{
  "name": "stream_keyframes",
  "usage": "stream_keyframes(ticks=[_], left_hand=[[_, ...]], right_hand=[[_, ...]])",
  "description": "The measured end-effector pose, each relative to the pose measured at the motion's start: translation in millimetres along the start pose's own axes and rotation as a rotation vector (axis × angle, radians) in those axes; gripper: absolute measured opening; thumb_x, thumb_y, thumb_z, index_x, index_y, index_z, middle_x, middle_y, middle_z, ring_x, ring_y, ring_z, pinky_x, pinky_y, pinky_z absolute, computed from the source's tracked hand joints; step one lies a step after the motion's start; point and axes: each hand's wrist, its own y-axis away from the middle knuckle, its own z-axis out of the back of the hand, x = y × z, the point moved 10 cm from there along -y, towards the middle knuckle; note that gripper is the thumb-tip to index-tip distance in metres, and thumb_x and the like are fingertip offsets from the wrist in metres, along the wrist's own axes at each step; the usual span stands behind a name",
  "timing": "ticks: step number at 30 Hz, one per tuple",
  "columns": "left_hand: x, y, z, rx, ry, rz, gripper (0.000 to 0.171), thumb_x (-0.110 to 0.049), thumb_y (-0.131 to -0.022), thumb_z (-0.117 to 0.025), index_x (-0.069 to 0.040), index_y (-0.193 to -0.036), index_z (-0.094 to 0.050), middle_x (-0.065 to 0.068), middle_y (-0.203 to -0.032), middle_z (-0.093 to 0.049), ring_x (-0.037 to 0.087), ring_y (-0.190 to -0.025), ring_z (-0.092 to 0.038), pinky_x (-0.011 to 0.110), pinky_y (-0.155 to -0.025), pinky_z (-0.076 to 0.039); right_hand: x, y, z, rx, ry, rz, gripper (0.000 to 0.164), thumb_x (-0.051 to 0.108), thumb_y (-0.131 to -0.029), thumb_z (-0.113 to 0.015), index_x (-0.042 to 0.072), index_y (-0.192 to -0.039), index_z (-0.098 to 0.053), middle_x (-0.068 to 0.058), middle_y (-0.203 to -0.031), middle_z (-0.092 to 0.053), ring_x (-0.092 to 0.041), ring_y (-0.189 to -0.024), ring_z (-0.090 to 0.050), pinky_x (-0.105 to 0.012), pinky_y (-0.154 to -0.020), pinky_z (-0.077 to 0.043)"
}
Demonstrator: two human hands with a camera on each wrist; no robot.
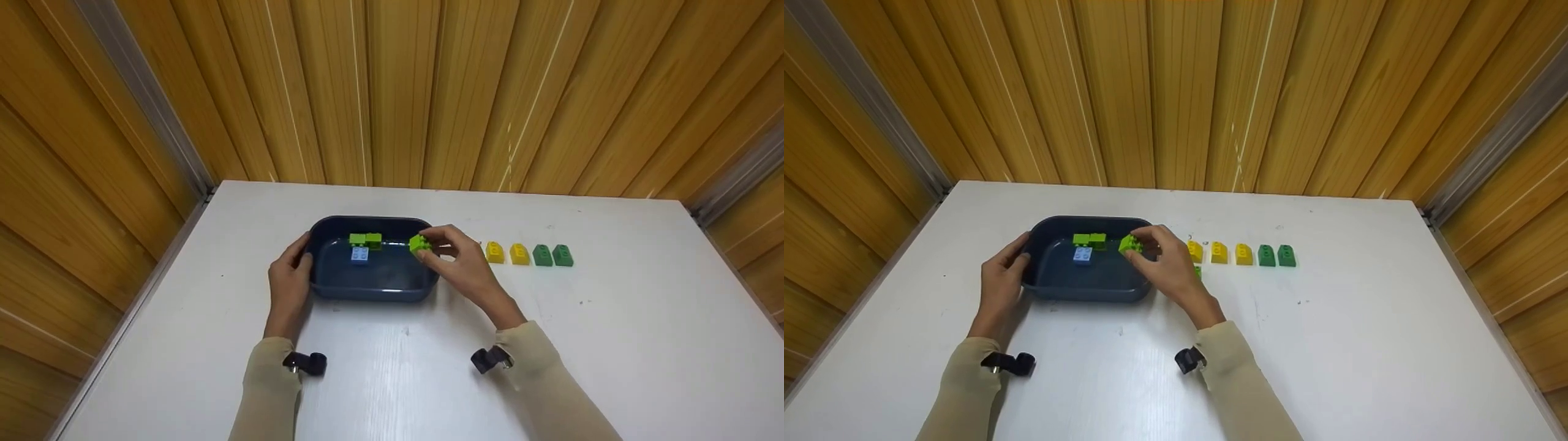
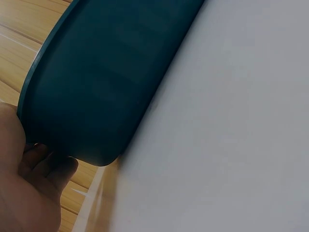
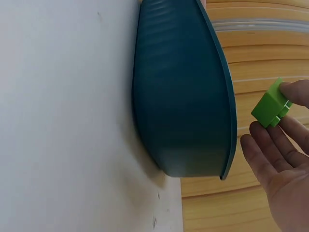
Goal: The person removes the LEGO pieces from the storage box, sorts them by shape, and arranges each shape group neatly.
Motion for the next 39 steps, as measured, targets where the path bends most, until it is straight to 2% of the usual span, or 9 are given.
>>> stream_keyframes(ticks=[15, 23, 27, 35, 39], left_hand=[[0.4, -1.0, 3.8, -0.017, 0.0, -0.004, 0.043, 0.002, -0.104, -0.053, 0.001, -0.146, -0.062, 0.016, -0.149, -0.06, 0.029, -0.145, -0.051, 0.04, -0.121, -0.04], [-1.7, -1.0, 3.1, -0.013, -0.009, -0.019, 0.042, 0.001, -0.104, -0.054, 0.002, -0.145, -0.063, 0.017, -0.148, -0.061, 0.031, -0.144, -0.051, 0.041, -0.12, -0.04], [-0.2, -1.7, 2.2, -0.007, 0.01, -0.013, 0.042, 0.001, -0.104, -0.053, 0.002, -0.145, -0.063, 0.017, -0.148, -0.061, 0.03, -0.144, -0.051, 0.041, -0.121, -0.039], [-0.2, -2.4, 1.5, -0.008, 0.013, -0.015, 0.043, 0.002, -0.103, -0.053, 0.001, -0.145, -0.063, 0.016, -0.149, -0.061, 0.029, -0.144, -0.051, 0.042, -0.121, -0.04], [-1.8, -2.0, 1.4, -0.007, 0.006, -0.023, 0.043, 0.002, -0.103, -0.053, 0.002, -0.145, -0.063, 0.017, -0.148, -0.061, 0.03, -0.144, -0.051, 0.041, -0.121, -0.04]], right_hand=[[-21.0, 15.3, 47.8, -0.055, 0.058, -0.082, 0.039, 0.011, -0.097, -0.08, 0.006, -0.135, -0.069, -0.009, -0.128, -0.065, -0.022, -0.12, -0.063, -0.039, -0.106, -0.055], [-28.4, 25.3, 70.8, -0.073, 0.098, -0.059, 0.041, 0.008, -0.094, -0.082, 0.0, -0.131, -0.067, -0.012, -0.129, -0.067, -0.026, -0.12, -0.066, -0.035, -0.105, -0.055], [-34.9, 30.8, 82.8, -0.088, 0.106, -0.082, 0.041, 0.004, -0.094, -0.081, -0.001, -0.131, -0.066, -0.013, -0.131, -0.067, -0.026, -0.121, -0.065, -0.032, -0.106, -0.054], [-44.6, 37.4, 101.2, -0.105, 0.179, -0.13, 0.04, 0.005, -0.095, -0.08, 0.0, -0.133, -0.066, -0.014, -0.133, -0.066, -0.029, -0.124, -0.064, -0.042, -0.11, -0.052], [-50.0, 39.8, 108.2, -0.113, 0.218, -0.161, 0.041, 0.006, -0.095, -0.08, 0.001, -0.133, -0.065, -0.013, -0.134, -0.065, -0.03, -0.126, -0.063, -0.042, -0.111, -0.051]])
